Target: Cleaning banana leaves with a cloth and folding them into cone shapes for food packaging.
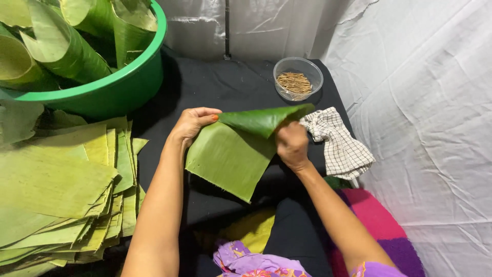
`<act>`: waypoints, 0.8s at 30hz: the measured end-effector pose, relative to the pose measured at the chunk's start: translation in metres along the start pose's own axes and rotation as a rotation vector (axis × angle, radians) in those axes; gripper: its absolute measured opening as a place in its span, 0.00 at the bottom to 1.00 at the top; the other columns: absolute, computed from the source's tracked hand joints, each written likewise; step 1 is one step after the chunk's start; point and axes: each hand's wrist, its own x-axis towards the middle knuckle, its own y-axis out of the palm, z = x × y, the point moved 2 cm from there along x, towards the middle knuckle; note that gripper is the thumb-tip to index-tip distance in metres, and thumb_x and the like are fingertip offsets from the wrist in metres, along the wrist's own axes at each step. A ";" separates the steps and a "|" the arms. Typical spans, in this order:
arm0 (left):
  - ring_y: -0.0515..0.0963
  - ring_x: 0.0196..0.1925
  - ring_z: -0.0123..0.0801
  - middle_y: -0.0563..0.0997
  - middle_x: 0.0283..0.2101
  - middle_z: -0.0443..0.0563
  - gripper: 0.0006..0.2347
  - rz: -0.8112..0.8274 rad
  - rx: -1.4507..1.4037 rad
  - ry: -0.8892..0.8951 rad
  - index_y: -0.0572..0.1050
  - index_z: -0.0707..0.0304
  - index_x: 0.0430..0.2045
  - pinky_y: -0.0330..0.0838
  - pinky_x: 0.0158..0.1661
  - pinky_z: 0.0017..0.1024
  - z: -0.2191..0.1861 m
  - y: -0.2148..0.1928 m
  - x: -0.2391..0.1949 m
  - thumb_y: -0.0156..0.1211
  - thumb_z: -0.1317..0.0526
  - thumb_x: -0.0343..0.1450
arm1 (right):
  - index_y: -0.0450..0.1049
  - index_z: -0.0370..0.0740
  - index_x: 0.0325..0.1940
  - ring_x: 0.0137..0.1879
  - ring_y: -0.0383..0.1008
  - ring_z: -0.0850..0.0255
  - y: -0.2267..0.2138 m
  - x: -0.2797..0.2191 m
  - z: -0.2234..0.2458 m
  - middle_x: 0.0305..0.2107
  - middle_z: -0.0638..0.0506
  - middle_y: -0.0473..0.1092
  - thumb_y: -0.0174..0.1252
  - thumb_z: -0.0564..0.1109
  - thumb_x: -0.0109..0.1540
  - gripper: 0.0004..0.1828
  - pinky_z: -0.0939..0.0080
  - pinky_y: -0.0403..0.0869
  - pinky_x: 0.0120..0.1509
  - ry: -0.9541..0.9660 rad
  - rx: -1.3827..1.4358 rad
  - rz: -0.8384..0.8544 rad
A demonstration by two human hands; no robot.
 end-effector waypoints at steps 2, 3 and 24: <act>0.87 0.31 0.41 0.85 0.33 0.63 0.12 -0.036 -0.056 0.036 0.83 0.68 0.41 0.84 0.32 0.35 -0.005 -0.003 -0.001 0.70 0.70 0.64 | 0.65 0.51 0.41 0.39 0.65 0.58 -0.016 0.004 0.010 0.33 0.56 0.60 0.61 0.39 0.60 0.12 0.57 0.66 0.43 0.443 0.172 -0.071; 0.87 0.31 0.41 0.85 0.34 0.63 0.13 -0.073 -0.117 0.067 0.83 0.68 0.41 0.85 0.32 0.35 -0.006 -0.005 -0.002 0.71 0.70 0.64 | 0.69 0.52 0.63 0.53 0.72 0.60 -0.023 0.001 0.013 0.48 0.53 0.70 0.69 0.43 0.60 0.28 0.60 0.70 0.53 0.888 0.346 -0.133; 0.86 0.41 0.40 0.86 0.41 0.56 0.15 0.035 -0.181 0.192 0.79 0.69 0.50 0.84 0.42 0.38 -0.015 -0.004 -0.045 0.63 0.73 0.68 | 0.83 0.46 0.31 0.30 0.75 0.63 -0.023 0.101 0.044 0.22 0.52 0.76 0.72 0.32 0.44 0.15 0.65 0.73 0.38 0.993 0.907 0.299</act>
